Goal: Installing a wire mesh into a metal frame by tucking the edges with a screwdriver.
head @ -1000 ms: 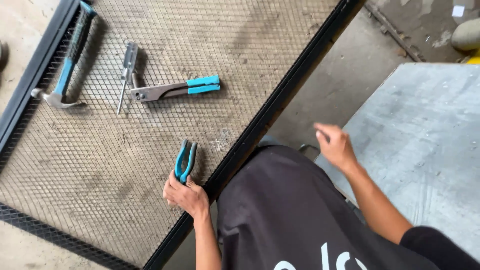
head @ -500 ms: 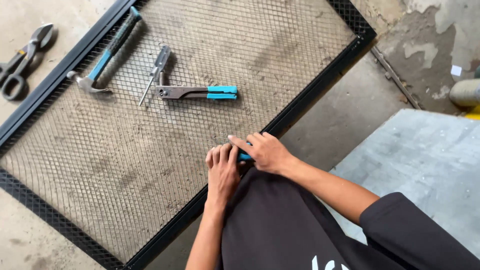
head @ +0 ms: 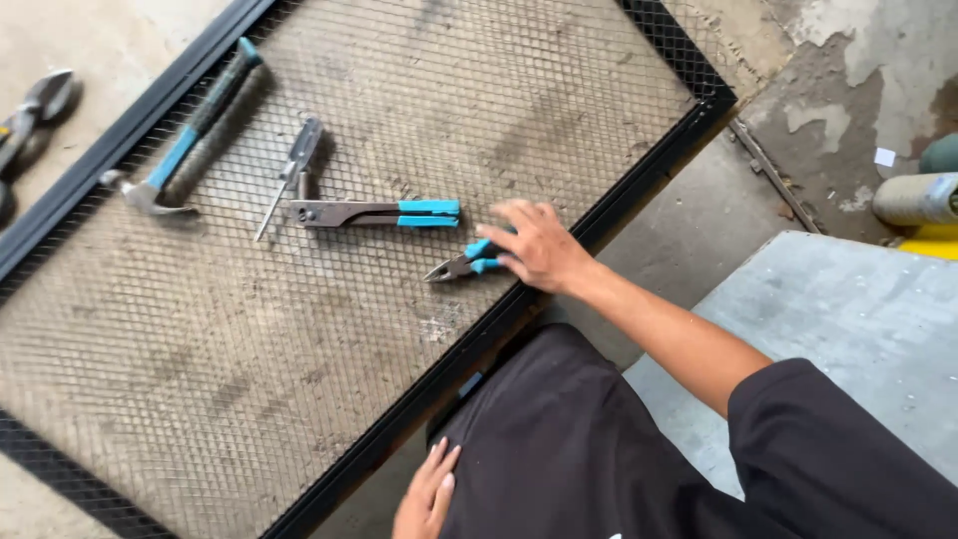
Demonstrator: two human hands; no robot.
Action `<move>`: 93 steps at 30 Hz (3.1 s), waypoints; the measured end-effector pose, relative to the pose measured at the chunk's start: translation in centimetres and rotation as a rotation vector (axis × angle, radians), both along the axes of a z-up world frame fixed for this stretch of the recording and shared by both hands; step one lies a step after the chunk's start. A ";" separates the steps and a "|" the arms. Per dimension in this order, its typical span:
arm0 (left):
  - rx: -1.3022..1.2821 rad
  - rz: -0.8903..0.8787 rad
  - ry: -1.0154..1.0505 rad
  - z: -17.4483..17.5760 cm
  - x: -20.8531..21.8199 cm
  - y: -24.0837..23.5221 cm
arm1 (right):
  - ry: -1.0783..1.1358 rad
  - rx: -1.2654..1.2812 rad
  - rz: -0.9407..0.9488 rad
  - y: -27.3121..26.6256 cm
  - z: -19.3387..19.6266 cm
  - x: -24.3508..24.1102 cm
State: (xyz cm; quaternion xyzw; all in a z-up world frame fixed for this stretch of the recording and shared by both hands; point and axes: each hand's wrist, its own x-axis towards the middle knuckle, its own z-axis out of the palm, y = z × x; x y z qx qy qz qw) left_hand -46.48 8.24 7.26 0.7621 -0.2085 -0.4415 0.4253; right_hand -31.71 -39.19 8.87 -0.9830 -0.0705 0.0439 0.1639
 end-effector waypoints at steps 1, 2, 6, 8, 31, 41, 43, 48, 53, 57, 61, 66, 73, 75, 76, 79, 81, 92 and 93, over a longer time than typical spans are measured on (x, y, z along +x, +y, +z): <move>0.000 0.002 0.011 1.6 2.3 -2.9 | 0.011 0.000 0.002 -1.6 1.3 0.8; 0.149 -0.037 -0.256 3.5 3.8 -5.9 | -0.033 -0.007 -0.047 -3.0 2.5 2.0; -0.073 0.155 -0.708 10.4 11.4 -22.1 | -0.263 -0.173 -0.017 -13.4 -0.4 6.3; -0.063 0.206 -0.840 9.3 13.6 -30.0 | -0.087 -0.219 -0.052 -17.6 1.1 9.8; 0.746 0.267 -0.677 -1.0 19.0 -53.9 | -0.330 -0.155 -0.325 -36.4 -7.6 12.4; 0.531 -0.038 -0.694 -1.3 15.9 -52.0 | -0.265 0.141 -0.579 -38.0 -9.3 12.2; 0.521 -0.037 -0.711 -1.5 15.0 -51.7 | -0.233 0.108 -0.589 -38.2 -8.4 12.4; 0.422 0.026 -0.931 -1.0 13.0 -48.8 | -0.448 -0.035 -0.383 -38.2 -9.2 12.6; 0.459 -0.089 -0.940 0.5 11.7 -46.3 | -0.394 -0.003 -0.377 -36.7 -7.3 13.2; 0.493 -0.107 -0.938 0.9 10.5 -44.9 | -0.420 -0.008 -0.354 -36.8 -7.2 13.4; 0.493 -0.066 -0.953 2.2 9.9 -44.4 | -0.443 -0.053 -0.353 -37.1 -8.3 13.8; 0.408 0.077 -1.084 3.4 9.8 -44.3 | -0.537 -0.180 -0.329 -38.1 -9.7 14.1; 0.283 0.235 -1.013 3.7 9.9 -43.3 | -0.579 -0.270 -0.411 -39.8 -13.0 13.9; 0.280 0.292 -1.071 5.1 10.4 -42.7 | -0.578 -0.296 -0.452 -39.6 -13.1 14.2; 0.296 0.299 -1.071 5.5 10.1 -42.2 | -0.577 -0.282 -0.442 -39.7 -13.2 14.2; 0.395 0.424 -1.055 5.8 10.0 -41.6 | -0.598 -0.310 -0.482 -39.7 -13.4 14.5; 0.241 0.351 -0.989 5.3 10.2 -41.9 | -0.636 -0.300 -0.505 -39.4 -12.9 14.4; 0.515 0.611 -0.852 5.0 7.1 -35.3 | -0.608 -0.513 -0.427 -42.7 -16.1 13.9; 0.526 0.673 -0.826 5.2 6.0 -33.8 | -0.622 -0.554 -0.374 -41.4 -13.5 13.9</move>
